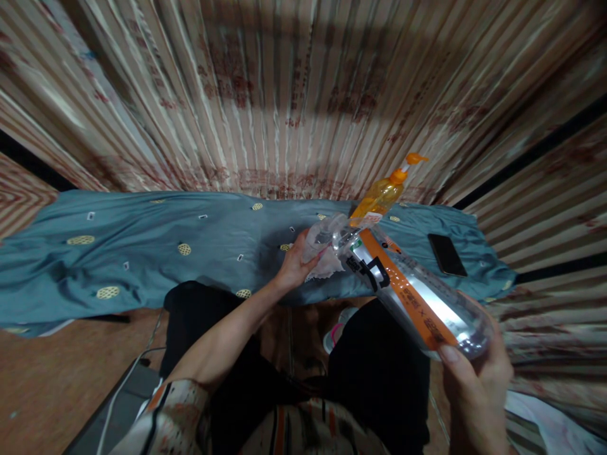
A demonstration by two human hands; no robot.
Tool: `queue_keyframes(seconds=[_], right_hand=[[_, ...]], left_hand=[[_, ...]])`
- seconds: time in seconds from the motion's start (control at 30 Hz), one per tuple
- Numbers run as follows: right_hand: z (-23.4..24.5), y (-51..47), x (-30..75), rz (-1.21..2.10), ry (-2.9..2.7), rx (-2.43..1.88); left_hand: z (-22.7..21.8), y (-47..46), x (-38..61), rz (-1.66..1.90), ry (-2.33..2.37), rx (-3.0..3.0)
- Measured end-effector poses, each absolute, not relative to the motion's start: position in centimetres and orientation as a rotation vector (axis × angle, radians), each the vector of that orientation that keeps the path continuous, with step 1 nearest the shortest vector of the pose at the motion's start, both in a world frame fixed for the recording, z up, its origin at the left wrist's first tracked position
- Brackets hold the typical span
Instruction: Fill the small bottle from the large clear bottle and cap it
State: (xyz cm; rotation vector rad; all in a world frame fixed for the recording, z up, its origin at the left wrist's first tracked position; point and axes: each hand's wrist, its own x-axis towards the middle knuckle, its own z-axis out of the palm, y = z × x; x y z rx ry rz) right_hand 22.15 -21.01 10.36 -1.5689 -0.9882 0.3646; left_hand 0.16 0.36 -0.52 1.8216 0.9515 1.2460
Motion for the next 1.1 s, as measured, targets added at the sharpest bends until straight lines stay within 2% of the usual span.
queue_keyframes(seconds=[1.1], right_hand=[[10.33, -20.82, 22.31, 0.343, -1.018, -1.567]], left_hand=[[-0.75, 0.51, 0.35, 1.307, 0.893, 1.810]])
